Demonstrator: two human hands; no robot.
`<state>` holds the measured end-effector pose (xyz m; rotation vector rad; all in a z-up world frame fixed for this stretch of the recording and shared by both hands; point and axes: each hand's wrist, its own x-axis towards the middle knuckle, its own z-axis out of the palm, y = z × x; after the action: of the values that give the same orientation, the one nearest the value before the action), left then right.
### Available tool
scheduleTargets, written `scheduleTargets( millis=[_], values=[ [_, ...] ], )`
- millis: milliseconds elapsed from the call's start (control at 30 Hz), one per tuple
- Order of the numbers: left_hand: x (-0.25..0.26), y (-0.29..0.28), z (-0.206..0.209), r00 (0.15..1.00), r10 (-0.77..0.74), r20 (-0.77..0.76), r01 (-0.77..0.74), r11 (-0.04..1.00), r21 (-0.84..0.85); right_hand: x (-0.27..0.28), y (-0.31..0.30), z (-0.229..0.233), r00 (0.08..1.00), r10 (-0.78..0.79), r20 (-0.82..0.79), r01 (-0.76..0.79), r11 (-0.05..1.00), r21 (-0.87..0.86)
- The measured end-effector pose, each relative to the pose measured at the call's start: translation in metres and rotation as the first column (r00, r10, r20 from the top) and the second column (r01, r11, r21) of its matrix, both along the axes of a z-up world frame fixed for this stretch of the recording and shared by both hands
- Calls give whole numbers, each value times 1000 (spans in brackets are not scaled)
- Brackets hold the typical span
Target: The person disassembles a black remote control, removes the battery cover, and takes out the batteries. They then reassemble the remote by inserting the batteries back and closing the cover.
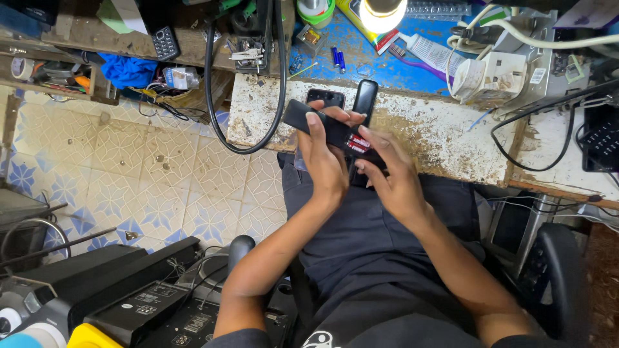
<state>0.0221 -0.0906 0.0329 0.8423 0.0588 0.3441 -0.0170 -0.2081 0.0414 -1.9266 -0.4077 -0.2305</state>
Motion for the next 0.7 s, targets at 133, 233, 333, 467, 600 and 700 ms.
scheduleTargets(
  millis=[133,233,333,467,600,700],
  values=[
    [11,15,-15,1000,22,-21,-22,999,-42,14,-17,-25,992,95,-78,-81,982,170],
    [17,25,-21,998,6,-70,-10,998,-55,25,-38,-55,972,158,-172,-119,969,217],
    [21,30,-12,995,-37,-92,27,994,-105,34,-57,-64,986,-159,50,166,957,-236],
    [24,29,-4,982,-171,-80,154,972,-178,37,-59,-60,918,-288,273,396,722,-567],
    [21,26,4,957,-273,-101,253,952,-174,27,-38,-40,920,-276,277,381,794,-474],
    [20,23,-2,946,-301,-121,283,947,-152,13,-22,-31,969,-52,241,85,988,-128]
  ],
)
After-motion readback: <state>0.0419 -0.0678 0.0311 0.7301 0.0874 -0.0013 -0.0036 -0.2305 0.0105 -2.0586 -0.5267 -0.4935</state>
